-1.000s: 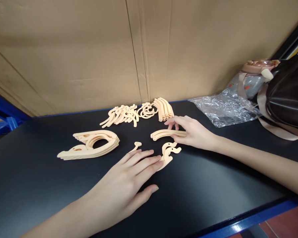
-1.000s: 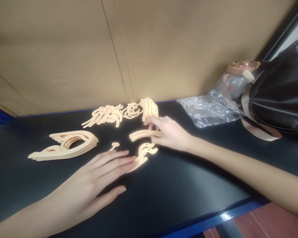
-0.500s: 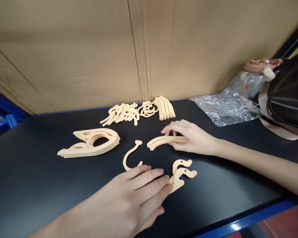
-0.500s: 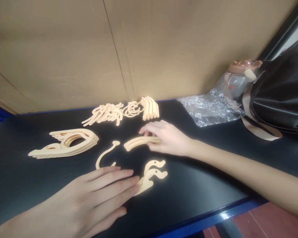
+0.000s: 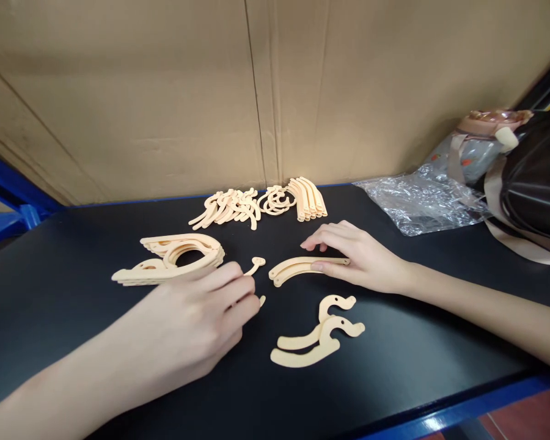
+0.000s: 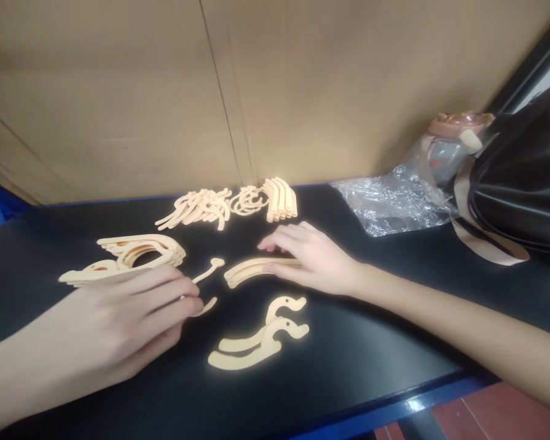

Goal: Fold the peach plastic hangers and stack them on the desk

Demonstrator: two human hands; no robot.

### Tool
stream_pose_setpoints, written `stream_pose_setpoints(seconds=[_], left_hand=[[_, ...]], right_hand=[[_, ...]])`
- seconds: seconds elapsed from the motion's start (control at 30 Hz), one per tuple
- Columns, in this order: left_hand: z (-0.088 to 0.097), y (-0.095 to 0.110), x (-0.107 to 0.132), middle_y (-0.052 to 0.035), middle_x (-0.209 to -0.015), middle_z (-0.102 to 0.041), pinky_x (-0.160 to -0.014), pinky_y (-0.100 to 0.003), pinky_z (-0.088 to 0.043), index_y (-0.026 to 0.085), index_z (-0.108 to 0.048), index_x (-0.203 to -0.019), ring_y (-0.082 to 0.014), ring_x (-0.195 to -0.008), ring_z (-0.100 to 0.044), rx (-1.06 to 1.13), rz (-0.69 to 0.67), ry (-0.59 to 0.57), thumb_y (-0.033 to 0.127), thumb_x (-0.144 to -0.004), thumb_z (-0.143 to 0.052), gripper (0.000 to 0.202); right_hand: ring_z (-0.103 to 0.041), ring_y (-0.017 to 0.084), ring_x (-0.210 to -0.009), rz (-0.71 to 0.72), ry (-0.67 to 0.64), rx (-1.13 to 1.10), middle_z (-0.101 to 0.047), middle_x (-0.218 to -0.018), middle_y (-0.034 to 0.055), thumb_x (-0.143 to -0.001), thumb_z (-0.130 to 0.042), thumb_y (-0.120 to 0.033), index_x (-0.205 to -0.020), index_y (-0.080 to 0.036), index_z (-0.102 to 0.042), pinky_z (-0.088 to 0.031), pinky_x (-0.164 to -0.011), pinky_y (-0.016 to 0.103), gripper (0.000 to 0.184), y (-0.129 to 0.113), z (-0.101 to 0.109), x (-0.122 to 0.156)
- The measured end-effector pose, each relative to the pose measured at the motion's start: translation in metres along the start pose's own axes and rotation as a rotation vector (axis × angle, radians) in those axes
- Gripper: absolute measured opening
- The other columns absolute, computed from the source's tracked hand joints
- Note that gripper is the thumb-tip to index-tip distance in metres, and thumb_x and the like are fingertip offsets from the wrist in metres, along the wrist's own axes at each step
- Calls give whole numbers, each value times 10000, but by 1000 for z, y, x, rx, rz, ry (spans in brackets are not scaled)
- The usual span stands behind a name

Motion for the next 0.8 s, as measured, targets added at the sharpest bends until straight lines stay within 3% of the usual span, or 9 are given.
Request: stream_pose_setpoints(seconds=[0.2,0.57,0.67,0.8], left_hand=[[-6,-12,-2,-12,-702,-556,-594,-306,-384,196,-594,-733,-175,-664,-520,119,86,-99,174,-883,-448,210],[-25,-20,7,6,-656,-502,-528,-273,-308,203,-461,-674,-150,-600,-453,178,182,-54,123,-756,-425,120],[-17,-10,1,5,-643,-484,-519,-276,-319,195,-480,-667,-145,-588,-439,161,133,-13,114,-792,-435,156],[6,19,-4,-3,-648,-500,-487,-271,-346,179,-546,-695,-131,-566,-439,121,-18,105,77,-836,-450,199]], right_hand=[[-620,177,-899,-36,91,27,-676,-998,39,-954,-519,-370,-1060,-200,-599,-385,-873,347,215,12,14,1],[-615,177,-878,-30,137,73,-673,-955,30,-941,-530,-324,-1005,-205,-609,-395,-853,349,156,14,18,1],[-619,184,-898,-4,149,85,-675,-957,34,-942,-523,-296,-1025,-204,-602,-400,-851,353,147,9,19,1],[-619,203,-941,97,154,128,-679,-1020,55,-954,-499,-297,-1130,-205,-570,-414,-844,368,211,-11,19,4]])
Point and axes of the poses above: each hand's wrist, its own x-axis away from the middle knuckle, its own z-axis out of the back of the hand, y = z × x, the point moved 10 cm from there along -x, towards the middle knuckle
